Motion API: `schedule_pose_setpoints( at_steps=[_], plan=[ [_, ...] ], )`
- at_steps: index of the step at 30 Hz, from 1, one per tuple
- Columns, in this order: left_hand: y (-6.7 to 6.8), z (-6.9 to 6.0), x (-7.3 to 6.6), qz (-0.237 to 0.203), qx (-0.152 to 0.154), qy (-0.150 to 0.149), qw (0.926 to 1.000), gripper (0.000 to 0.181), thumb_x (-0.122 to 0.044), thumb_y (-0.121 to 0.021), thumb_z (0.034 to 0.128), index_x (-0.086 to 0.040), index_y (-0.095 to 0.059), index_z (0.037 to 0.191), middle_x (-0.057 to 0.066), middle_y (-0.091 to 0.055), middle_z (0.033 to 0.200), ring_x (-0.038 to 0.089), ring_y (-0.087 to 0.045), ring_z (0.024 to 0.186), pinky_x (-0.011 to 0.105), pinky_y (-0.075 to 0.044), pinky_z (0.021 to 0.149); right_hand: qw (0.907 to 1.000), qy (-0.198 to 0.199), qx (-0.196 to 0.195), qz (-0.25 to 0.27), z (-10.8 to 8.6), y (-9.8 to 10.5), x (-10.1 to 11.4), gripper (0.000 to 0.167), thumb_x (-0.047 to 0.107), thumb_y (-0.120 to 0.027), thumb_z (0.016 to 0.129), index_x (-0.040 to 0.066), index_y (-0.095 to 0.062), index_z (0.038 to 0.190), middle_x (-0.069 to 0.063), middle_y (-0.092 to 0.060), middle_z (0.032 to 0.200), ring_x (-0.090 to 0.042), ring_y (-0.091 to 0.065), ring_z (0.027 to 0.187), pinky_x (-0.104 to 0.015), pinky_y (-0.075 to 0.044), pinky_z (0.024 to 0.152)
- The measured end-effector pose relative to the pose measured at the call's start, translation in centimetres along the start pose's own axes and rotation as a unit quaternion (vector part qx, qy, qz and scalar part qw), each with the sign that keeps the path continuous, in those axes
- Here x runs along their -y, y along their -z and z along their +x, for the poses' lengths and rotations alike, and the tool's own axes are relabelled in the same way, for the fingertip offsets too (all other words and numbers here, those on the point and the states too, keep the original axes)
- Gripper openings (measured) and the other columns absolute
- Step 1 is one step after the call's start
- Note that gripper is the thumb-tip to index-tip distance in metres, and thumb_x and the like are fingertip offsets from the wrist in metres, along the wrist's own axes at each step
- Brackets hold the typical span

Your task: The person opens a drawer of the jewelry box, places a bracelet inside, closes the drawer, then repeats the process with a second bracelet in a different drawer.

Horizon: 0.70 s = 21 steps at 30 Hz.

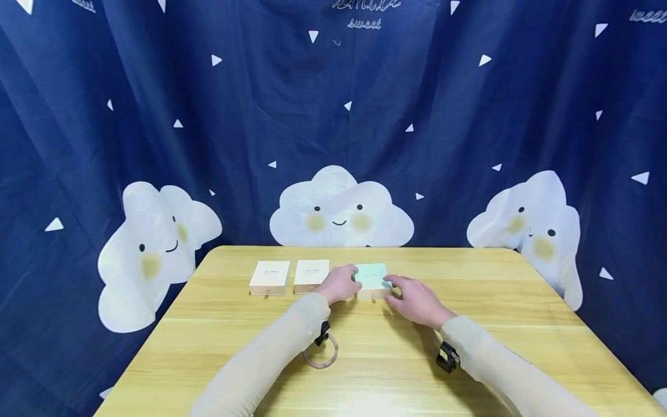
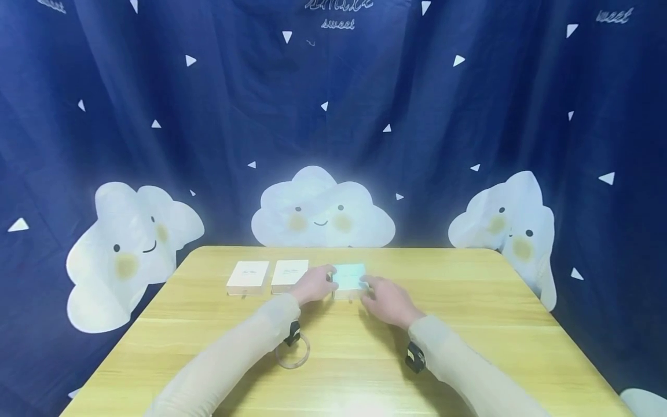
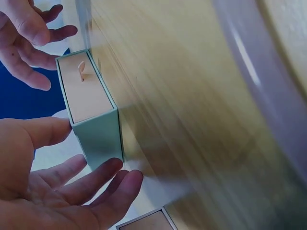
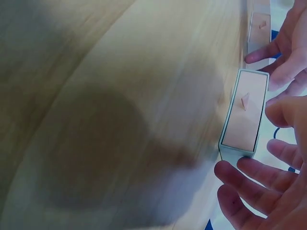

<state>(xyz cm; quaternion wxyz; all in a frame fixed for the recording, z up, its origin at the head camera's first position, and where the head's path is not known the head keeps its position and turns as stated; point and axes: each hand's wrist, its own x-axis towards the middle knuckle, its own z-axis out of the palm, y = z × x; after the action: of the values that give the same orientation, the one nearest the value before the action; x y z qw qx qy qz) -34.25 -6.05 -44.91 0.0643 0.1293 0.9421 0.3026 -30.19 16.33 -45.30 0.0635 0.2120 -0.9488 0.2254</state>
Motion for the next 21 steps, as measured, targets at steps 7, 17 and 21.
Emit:
schedule_pose_setpoints(
  at_steps=[7, 17, 21],
  plan=[
    [0.3, 0.0, 0.1, 0.010, 0.002, -0.009, 0.9999, 0.051, -0.022, -0.062, 0.0983, -0.006, -0.051, 0.145, 0.013, -0.061, 0.139, 0.026, -0.061, 0.118, 0.045, -0.049, 0.103, 1.0000, -0.001, -0.001, 0.002, 0.2, -0.2, 0.2, 0.047, 0.029, -0.068, 0.095, 0.012, -0.060, 0.138, -0.009, -0.068, 0.129, -0.024, -0.069, 0.101, -0.047, -0.055, 0.088],
    [1.2, -0.8, -0.1, 0.021, 0.000, -0.001, 0.9998, 0.047, -0.016, -0.058, 0.1001, -0.004, -0.051, 0.145, 0.015, -0.057, 0.144, 0.026, -0.060, 0.121, 0.045, -0.047, 0.107, 0.9999, 0.000, 0.005, 0.012, 0.5, -0.6, 0.8, 0.045, 0.027, -0.069, 0.095, 0.011, -0.062, 0.137, -0.009, -0.066, 0.133, -0.019, -0.065, 0.091, -0.043, -0.053, 0.086],
    [1.3, -0.7, 0.0, 0.022, 0.002, 0.004, 0.9998, 0.047, -0.016, -0.059, 0.0991, -0.003, -0.052, 0.144, 0.016, -0.057, 0.143, 0.026, -0.061, 0.118, 0.046, -0.046, 0.107, 0.9999, -0.002, 0.010, 0.011, 0.7, -0.7, 0.9, 0.044, 0.026, -0.069, 0.095, 0.012, -0.062, 0.136, -0.009, -0.067, 0.131, -0.014, -0.059, 0.080, -0.037, -0.049, 0.076]
  ],
)
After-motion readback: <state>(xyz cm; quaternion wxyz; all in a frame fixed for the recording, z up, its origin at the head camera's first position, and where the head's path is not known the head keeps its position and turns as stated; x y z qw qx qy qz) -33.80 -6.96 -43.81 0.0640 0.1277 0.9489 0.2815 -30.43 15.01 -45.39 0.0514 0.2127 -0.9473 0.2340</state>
